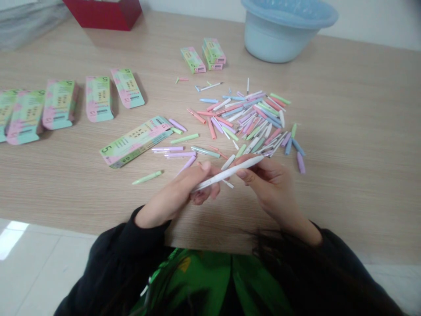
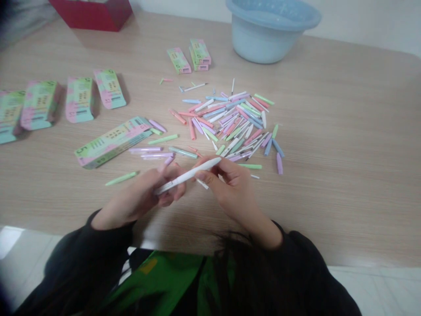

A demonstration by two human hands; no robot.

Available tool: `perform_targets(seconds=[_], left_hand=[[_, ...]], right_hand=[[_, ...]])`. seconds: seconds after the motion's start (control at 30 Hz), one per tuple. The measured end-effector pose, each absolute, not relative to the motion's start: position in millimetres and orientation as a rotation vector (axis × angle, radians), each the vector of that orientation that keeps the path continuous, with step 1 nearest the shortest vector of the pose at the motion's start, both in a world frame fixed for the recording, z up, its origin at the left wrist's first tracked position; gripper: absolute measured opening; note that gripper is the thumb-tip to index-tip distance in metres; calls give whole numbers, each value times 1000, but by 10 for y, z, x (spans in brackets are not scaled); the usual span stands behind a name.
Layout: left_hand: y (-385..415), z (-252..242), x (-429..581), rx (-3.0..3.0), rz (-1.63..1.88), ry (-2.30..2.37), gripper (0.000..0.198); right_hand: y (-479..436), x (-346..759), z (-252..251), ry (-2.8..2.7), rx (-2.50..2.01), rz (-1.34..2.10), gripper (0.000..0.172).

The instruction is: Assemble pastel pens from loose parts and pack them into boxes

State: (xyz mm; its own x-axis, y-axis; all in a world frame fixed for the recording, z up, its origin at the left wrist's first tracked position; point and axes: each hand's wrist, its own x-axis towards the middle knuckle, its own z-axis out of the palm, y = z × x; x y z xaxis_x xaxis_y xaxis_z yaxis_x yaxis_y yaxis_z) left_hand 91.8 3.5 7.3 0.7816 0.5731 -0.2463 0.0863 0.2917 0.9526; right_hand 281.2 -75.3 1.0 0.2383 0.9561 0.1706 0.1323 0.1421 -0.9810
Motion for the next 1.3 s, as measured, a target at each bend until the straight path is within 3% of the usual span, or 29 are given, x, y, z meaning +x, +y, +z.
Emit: perform_targets(seconds=[0.07, 0.33, 0.53, 0.9, 1.1, 1.2, 1.3], left_hand=[[35, 78, 921, 1284, 321, 622, 52], [26, 108, 942, 1403, 564, 707, 25], [8, 72, 915, 1284, 319, 510, 39], [-75, 79, 997, 1827, 677, 692, 23], [-47, 103, 945, 2032, 752, 664, 29], [216, 237, 592, 2231, 959, 1024, 36], [638, 290, 117, 2437, 885, 1620, 46]], right_hand=[[-752, 2808, 9, -1181, -1281, 849, 7], [-756, 2796, 15, -1175, -1231, 835, 5], [-757, 2798, 25, -1187, -1186, 928, 7], [-769, 2753, 48, -1106, -1286, 800, 11], [-785, 2787, 37, -1086, -1347, 725, 4], [-791, 2875, 31, -1062, -1388, 608, 5], [-798, 2949, 33, -1053, -1428, 541, 8]])
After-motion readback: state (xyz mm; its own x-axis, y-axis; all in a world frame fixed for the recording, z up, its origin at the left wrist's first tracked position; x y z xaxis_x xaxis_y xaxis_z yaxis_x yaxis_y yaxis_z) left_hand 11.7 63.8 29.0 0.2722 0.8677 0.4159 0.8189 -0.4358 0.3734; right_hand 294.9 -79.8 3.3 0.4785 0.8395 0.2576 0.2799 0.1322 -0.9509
